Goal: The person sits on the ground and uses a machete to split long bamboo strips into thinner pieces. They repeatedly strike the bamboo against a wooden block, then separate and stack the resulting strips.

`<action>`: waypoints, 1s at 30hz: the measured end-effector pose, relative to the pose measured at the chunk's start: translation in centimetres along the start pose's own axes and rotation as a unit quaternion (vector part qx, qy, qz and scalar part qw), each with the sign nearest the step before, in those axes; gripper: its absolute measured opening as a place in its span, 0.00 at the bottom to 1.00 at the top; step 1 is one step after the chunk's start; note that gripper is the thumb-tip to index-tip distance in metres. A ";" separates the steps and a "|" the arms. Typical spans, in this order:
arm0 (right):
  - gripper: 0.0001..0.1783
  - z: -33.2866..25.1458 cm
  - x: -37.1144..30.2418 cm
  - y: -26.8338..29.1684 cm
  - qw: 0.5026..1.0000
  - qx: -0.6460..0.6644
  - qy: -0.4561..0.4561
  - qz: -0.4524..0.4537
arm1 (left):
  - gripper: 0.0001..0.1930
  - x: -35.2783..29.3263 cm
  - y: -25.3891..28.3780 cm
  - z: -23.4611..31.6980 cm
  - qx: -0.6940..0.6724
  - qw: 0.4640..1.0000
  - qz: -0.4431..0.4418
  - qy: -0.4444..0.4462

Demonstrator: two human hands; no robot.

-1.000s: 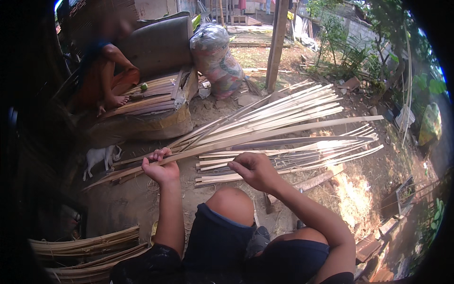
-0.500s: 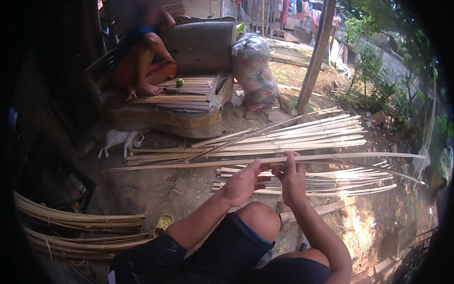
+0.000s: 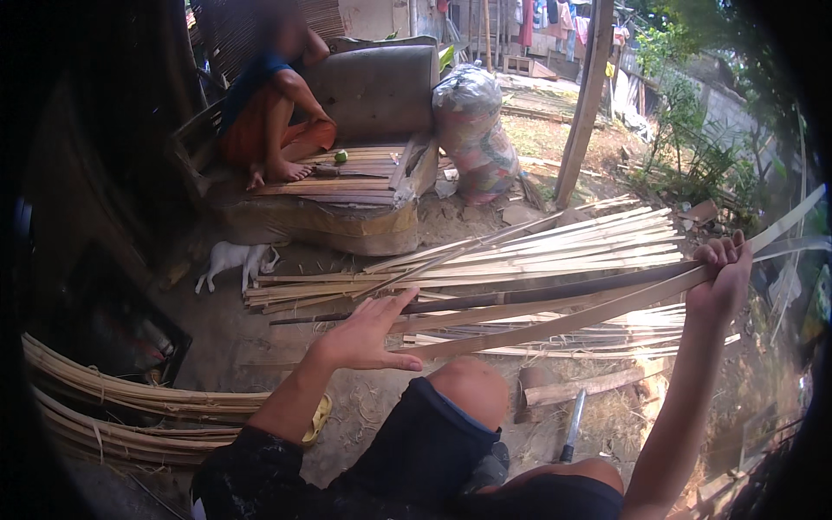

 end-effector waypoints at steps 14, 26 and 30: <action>0.39 -1.4 -1.5 -20.0 0.996 -0.002 0.084 -0.021 | 0.19 3.4 13.3 13.0 -0.212 0.933 0.208 -0.204; 0.23 1.1 -1.3 -23.3 0.978 -0.150 0.069 -0.124 | 0.50 8.2 10.2 9.4 -0.249 0.922 0.096 -0.280; 0.23 0.2 -0.9 -26.5 0.967 -0.170 0.095 -0.165 | 0.41 6.6 3.0 7.0 -0.327 0.915 -0.045 -0.233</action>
Point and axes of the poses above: each hand's wrist, its own x-axis towards the middle knuckle, its own y-axis out of the back of the hand, z = x × y, the point moved 7 cm from there along x, towards the middle knuckle, and after that the axes turned 13 degrees about -z, right-handed, at the moved point
